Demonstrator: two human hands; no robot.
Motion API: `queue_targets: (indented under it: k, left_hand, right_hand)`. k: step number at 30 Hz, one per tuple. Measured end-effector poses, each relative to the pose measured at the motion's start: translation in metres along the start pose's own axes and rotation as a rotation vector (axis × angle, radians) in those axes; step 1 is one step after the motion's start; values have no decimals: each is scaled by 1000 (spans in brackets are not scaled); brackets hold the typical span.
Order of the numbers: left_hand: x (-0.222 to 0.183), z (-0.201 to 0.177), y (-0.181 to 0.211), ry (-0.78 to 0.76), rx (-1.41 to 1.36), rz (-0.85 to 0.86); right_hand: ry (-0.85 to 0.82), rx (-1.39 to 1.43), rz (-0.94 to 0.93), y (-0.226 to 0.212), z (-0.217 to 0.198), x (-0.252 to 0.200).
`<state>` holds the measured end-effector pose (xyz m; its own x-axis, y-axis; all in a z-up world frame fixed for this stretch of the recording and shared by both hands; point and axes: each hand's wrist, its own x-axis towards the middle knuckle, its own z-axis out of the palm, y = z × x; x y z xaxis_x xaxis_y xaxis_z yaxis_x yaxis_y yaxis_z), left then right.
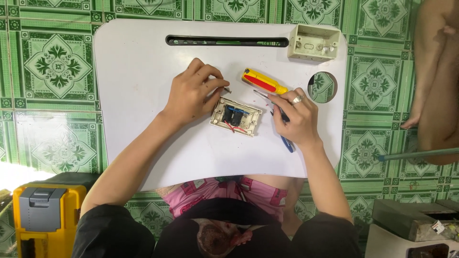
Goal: Assembling an electrical switch plate by installing internal components and securing them with screws using a screwdriver.
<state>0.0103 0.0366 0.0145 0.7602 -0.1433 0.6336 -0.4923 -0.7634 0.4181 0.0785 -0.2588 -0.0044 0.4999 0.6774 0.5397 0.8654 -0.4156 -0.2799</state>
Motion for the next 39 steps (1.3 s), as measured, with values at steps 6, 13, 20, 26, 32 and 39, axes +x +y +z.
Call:
queue_targets:
  k: [6, 13, 20, 26, 32, 39]
  left_hand:
    - [-4, 6, -3, -27, 76, 105]
    - [-2, 9, 0, -29, -37, 132]
    - [-7, 8, 12, -118, -324, 213]
    - [-7, 4, 23, -313, -284, 277]
    - [-4, -1, 23, -346, -218, 261]
    - [-6, -2, 22, -426, -283, 121]
  right_hand:
    - [-1, 23, -31, -4, 0, 6]
    - [-25, 70, 6, 2, 2, 3]
    - [1, 180, 21, 10, 5, -5]
    - [-47, 156, -61, 13, 1, -14]
    - [-138, 58, -175, -15, -12, 3]
    - [-180, 75, -153, -69, -11, 6]
